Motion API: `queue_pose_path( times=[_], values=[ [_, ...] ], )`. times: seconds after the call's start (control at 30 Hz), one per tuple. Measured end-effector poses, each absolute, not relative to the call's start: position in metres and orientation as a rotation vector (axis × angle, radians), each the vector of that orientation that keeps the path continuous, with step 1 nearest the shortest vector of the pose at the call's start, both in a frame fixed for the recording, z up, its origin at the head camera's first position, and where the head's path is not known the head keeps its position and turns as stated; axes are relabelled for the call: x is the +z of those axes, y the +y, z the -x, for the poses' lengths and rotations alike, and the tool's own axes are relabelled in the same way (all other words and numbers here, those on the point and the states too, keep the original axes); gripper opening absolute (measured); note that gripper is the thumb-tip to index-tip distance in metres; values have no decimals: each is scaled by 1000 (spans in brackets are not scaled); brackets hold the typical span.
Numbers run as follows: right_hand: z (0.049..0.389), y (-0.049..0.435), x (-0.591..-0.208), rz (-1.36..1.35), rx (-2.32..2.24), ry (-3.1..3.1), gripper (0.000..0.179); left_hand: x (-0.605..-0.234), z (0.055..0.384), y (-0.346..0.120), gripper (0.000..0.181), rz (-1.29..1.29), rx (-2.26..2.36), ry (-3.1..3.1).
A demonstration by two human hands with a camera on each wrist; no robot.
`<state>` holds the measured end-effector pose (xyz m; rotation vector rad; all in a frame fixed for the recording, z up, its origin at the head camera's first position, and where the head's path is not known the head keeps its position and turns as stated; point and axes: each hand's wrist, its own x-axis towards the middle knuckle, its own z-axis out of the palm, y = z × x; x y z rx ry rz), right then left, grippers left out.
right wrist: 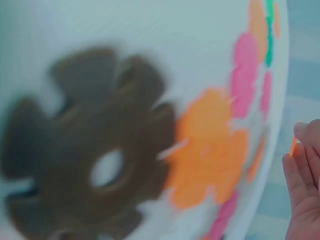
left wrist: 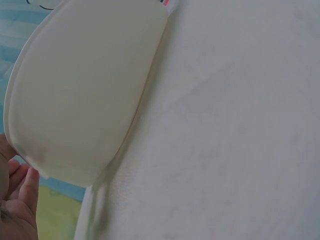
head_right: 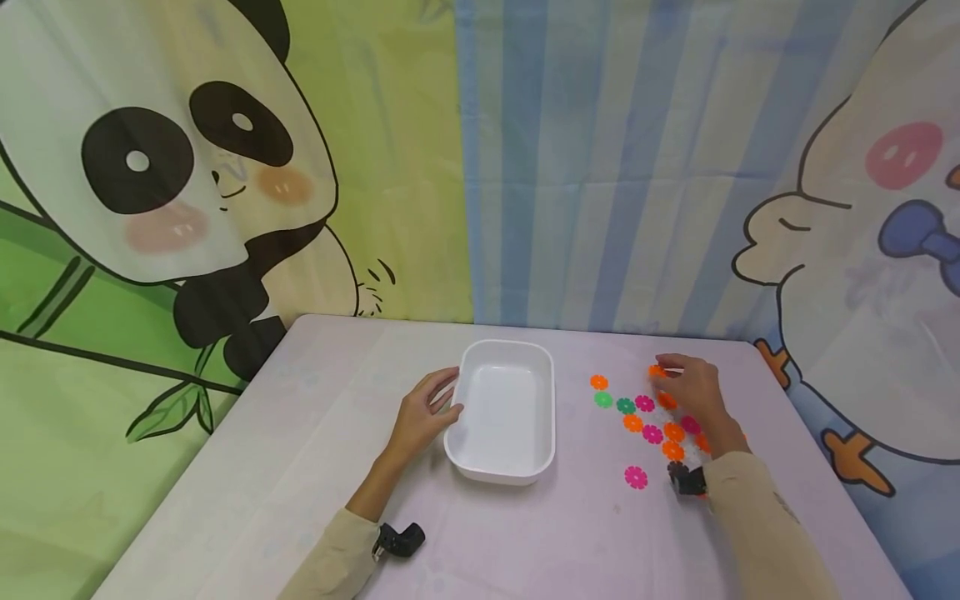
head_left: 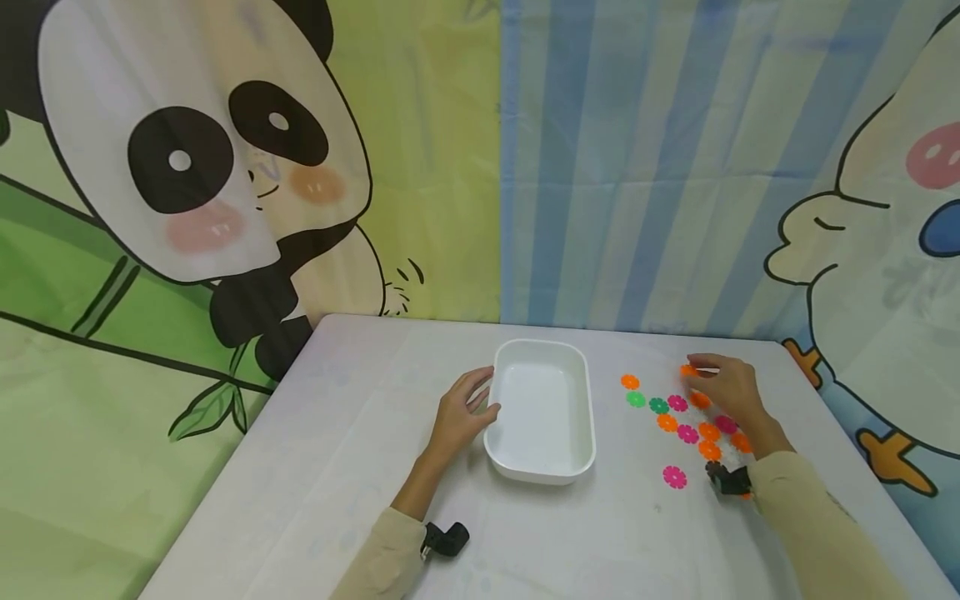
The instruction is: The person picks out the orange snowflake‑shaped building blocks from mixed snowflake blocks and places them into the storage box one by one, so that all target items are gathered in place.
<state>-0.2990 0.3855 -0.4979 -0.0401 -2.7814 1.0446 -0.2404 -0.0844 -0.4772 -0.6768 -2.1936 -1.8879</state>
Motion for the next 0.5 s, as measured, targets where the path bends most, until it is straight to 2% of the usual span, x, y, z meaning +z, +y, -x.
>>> queue_pose_path(
  times=[0.23,0.5],
  values=[
    [309,350,-465,-86,1083,-2659,45,-479,241,-81,59,642,-1877,-2188],
    [328,281,-424,-304,1222,-2561,41,-505,255,-82,65,612,-1904,-2178]
  ],
)
